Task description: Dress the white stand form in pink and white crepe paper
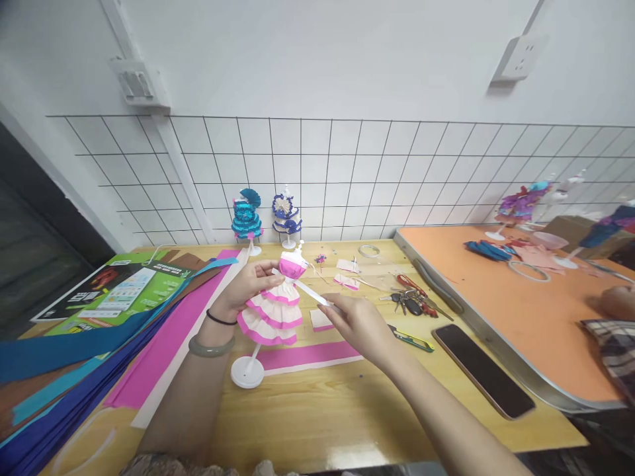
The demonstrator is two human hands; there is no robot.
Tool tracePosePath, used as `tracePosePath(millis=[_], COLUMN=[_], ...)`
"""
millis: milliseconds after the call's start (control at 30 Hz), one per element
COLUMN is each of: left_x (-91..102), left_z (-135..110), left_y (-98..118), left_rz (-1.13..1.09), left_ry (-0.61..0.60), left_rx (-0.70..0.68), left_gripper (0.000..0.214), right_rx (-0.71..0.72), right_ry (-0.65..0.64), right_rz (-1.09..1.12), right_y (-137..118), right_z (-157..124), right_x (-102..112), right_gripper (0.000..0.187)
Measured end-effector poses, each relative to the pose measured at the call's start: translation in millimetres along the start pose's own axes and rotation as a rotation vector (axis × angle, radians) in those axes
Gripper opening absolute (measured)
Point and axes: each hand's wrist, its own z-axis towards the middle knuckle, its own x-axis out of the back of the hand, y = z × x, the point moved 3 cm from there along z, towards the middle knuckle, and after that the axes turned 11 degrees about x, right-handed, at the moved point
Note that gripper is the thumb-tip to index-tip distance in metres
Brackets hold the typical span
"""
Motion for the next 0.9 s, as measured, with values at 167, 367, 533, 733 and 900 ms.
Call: tracePosePath(millis=[167, 367, 533, 733, 900], left_x=[-13.7, -30.8, -39.2, -46.6, -47.2], left_z=[-5.4, -15.0, -15.5, -13.3, -10.5], left_y=[4.1, 10.8, 6.2, 4.7, 4.5], left_rz=[0.088, 0.162, 0.218, 0.306, 0.361], left_ry=[-0.057, -0.204, -0.268, -0.282, -0.238], left_rx=[0.013, -0.006, -0.005, -0.055, -0.092], left_gripper=[0.043, 0.036, 0.03, 0.028, 0.027], right_rx=[-0.103, -0.127, -0.058, -0.098, -0.127], right_ry=[-0.023, -0.111, -0.089, 0.035, 0.068], right_rz=[0.24, 0.436, 0.557, 0.716, 0.761], right_y=[9.1, 7.2, 3.2, 18.8, 22.6], right_z=[-11.6, -19.5, -16.7, -13.3, -17.5], right_x=[-21.0, -24.0, -20.4, -35.1, -34.4], right_gripper=[0.043, 0.06, 0.041, 0.036, 0.035])
